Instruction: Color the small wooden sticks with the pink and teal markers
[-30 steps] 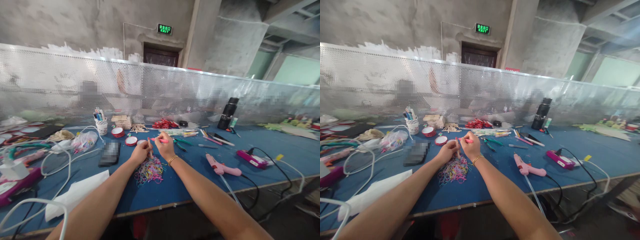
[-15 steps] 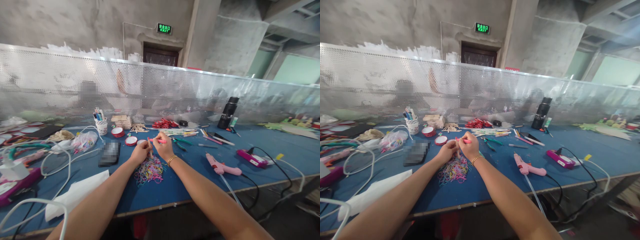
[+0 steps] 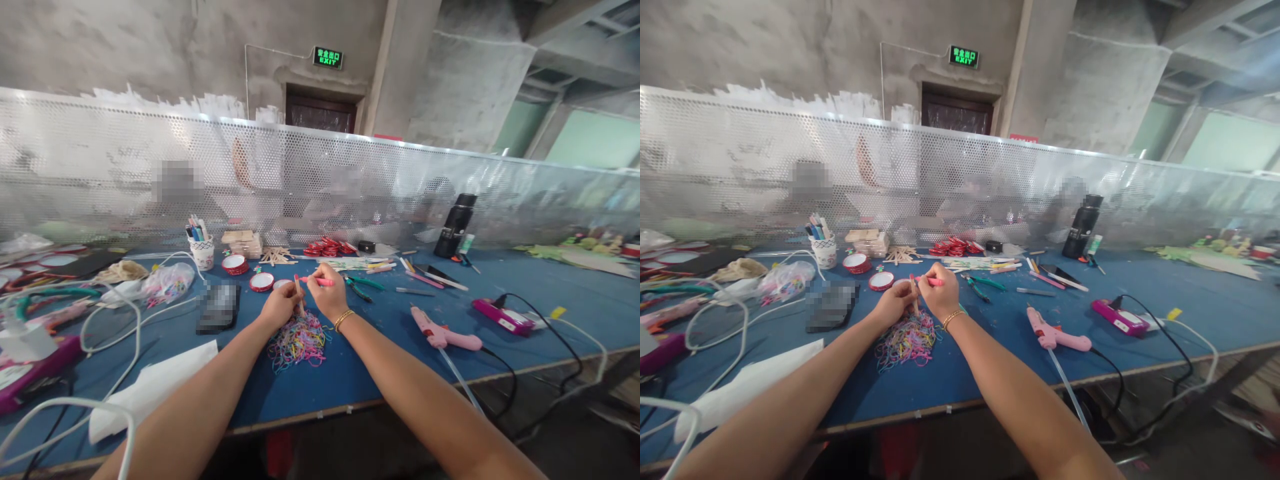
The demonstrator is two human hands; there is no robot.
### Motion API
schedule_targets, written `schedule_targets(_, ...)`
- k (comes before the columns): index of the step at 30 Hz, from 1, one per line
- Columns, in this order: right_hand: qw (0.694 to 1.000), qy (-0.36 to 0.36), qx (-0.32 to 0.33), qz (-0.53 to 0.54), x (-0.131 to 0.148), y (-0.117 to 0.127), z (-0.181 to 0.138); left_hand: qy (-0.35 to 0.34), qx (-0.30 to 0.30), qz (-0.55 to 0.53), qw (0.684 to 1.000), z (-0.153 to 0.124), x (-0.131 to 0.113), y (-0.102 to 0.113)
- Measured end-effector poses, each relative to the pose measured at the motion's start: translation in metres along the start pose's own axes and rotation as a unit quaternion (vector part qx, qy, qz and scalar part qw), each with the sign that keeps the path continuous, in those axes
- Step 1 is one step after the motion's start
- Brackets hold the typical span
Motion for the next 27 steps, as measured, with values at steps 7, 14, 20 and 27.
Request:
schedule_targets(7,1.000,0.000,0.009,0.004,0.0003,-0.0015,-0.0004,-0.003,0.000,-0.001,1.000,0.0012,0.0010,0.0003)
schedule_targets(14,1.000,-0.004,0.003,-0.003,-0.0012,0.0000,-0.0002,0.003,-0.001,-0.009,1.000,-0.0012,-0.0020,-0.0011)
schedule_targets(20,1.000,-0.006,0.003,-0.006,-0.0014,-0.0002,0.0002,0.004,-0.003,-0.005,1.000,-0.0013,-0.0020,-0.0001)
schedule_targets(27,1.000,0.003,0.017,0.004,0.0027,-0.0019,-0.0012,-0.006,0.003,-0.005,1.000,-0.0006,-0.0027,-0.0008)
Point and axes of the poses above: each hand's wrist, its own z-axis towards the middle knuckle, its own y-axis out of the back of the hand, x = y × z, the point moved 6 cm from there along z, towards the middle knuckle, and after that the axes turned 1 degree about y, right-handed, at the moved point
